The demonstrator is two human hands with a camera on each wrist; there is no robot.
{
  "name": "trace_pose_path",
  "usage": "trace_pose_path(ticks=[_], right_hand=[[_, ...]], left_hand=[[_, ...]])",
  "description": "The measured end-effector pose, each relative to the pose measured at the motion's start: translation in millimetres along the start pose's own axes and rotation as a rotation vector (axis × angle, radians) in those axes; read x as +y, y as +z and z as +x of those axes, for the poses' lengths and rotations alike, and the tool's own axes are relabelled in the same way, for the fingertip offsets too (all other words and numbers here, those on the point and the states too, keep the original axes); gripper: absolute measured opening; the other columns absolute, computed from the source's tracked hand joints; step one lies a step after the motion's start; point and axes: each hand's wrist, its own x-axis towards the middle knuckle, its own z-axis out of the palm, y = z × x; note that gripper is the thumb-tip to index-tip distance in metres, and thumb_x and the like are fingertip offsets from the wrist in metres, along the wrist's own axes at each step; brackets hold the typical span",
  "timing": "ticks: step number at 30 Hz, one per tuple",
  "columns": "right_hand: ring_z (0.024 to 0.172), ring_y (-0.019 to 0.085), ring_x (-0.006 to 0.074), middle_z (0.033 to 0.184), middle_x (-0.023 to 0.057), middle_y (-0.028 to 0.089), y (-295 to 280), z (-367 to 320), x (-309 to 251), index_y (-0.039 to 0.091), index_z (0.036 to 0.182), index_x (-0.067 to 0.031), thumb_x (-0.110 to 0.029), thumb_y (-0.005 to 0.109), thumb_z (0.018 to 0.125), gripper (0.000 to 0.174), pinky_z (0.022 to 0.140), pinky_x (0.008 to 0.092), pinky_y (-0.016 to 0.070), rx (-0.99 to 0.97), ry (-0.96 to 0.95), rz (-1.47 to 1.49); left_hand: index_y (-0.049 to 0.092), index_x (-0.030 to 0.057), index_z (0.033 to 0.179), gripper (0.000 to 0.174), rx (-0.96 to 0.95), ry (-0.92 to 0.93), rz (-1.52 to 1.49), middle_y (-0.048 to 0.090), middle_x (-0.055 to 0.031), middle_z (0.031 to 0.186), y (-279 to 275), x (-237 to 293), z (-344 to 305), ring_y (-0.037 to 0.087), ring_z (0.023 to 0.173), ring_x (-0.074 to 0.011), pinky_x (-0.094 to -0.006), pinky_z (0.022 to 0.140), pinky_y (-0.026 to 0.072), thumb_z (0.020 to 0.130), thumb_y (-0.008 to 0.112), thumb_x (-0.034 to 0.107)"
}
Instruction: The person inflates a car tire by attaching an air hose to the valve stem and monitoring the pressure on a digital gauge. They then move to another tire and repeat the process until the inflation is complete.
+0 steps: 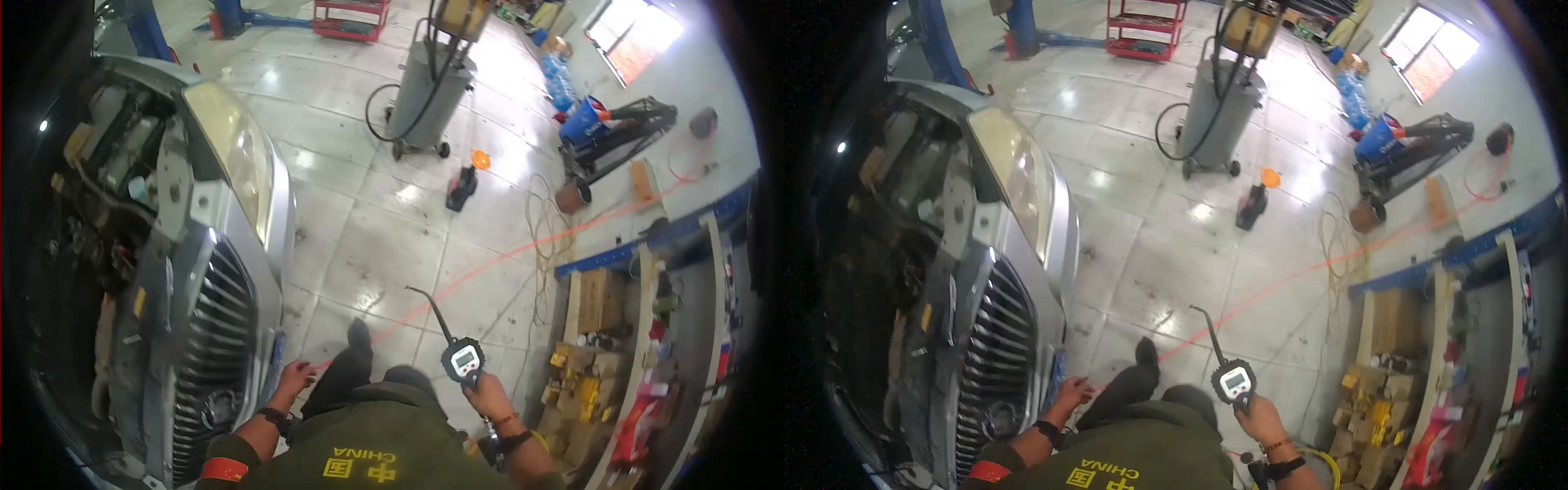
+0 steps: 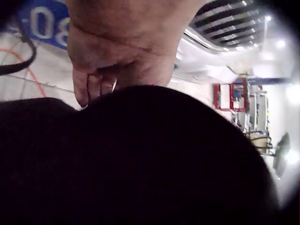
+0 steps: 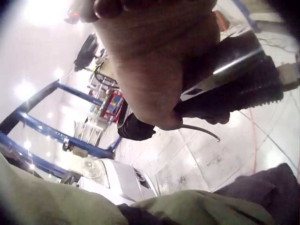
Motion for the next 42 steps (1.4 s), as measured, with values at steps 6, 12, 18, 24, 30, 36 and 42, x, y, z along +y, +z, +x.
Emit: trace_pose_path(ticks=[6, 12, 18, 24, 30, 36, 42], right_hand=[[0.079, 0.059, 0.0432, 0.079, 0.025, 0.062, -78, 205, -71, 0.056, 0.094, 0.0022, -0.021, 0.061, 0.078, 0.029, 0.069, 0.05, 0.0473, -0.099, -0.183, -0.097], [0.078, 0.058, 0.044, 0.08, 0.0272, 0.061, -128, 436, -145, 0.058, 0.089, 0.0046, -0.02, 0.063, 0.077, 0.027, 0.067, 0.0476, 0.0479, -0.151, -0.279, -0.072], [0.078, 0.059, 0.0439, 0.078, 0.0259, 0.062, -185, 637, -266, 0.06, 0.089, 0.0027, -0.026, 0.062, 0.079, 0.03, 0.069, 0.05, 0.0474, -0.231, -0.498, -0.162], [0.078, 0.059, 0.0441, 0.079, 0.0262, 0.062, -202, 833, -400, 0.062, 0.087, 0.0013, -0.024, 0.061, 0.078, 0.027, 0.069, 0.0499, 0.0474, -0.247, -0.645, -0.153], [0.071, 0.063, 0.036, 0.074, 0.0208, 0.063, -206, 978, -523, 0.062, 0.086, 0.0023, -0.018, 0.062, 0.078, 0.022, 0.063, 0.0412, 0.048, -0.221, -0.583, -0.085], [0.065, 0.065, 0.0331, 0.069, 0.02, 0.064, -229, 1088, -672, 0.062, 0.085, 0.0035, -0.017, 0.062, 0.079, 0.022, 0.059, 0.0404, 0.0495, -0.241, -0.522, 0.053], [0.059, 0.065, 0.0218, 0.069, 0.0151, 0.065, -213, 1236, -806, 0.06, 0.089, 0.0063, -0.01, 0.062, 0.08, 0.019, 0.055, 0.0341, 0.0513, -0.351, -0.489, 0.089]], left_hand=[[0.059, 0.0012, 0.11, 0.033, -0.066, 0.075, -0.175, 0.065, -0.0086, 0.092, 14, 194, 62, 0.063, 0.074, -0.015, -0.0268, 0.066, 0.0497, 0.086, 0.063, 0.025], [0.055, -0.0004, 0.115, 0.038, 0.012, 0.227, -0.008, 0.065, -0.0119, 0.101, 0, 338, 147, 0.063, 0.083, -0.0183, -0.0304, 0.076, 0.0499, 0.088, 0.062, 0.026], [0.05, 0.0027, 0.124, 0.046, 0.0, 0.25, -0.029, 0.062, -0.0097, 0.11, -22, 508, 181, 0.058, 0.095, -0.0163, -0.0313, 0.086, 0.046, 0.088, 0.062, 0.029], [0.052, 0.0033, 0.122, 0.037, 0.109, 0.2, -0.209, 0.06, -0.0069, 0.113, -66, 629, 292, 0.056, 0.104, -0.0163, -0.0307, 0.091, 0.0439, 0.09, 0.059, 0.022], [0.055, 0.002, 0.119, 0.042, 0.231, 0.307, -0.109, 0.064, -0.0108, 0.105, -172, 746, 442, 0.06, 0.094, -0.0192, -0.031, 0.084, 0.0466, 0.088, 0.061, 0.029], [0.052, -0.0009, 0.12, 0.037, 0.274, 0.362, -0.097, 0.063, -0.0105, 0.106, -298, 893, 504, 0.059, 0.096, -0.017, -0.0312, 0.087, 0.0465, 0.092, 0.057, 0.023], [0.056, -0.0023, 0.114, 0.036, 0.451, 0.367, -0.279, 0.065, -0.0099, 0.1, -428, 975, 630, 0.062, 0.084, -0.0166, -0.0287, 0.077, 0.0487, 0.089, 0.06, 0.024]])
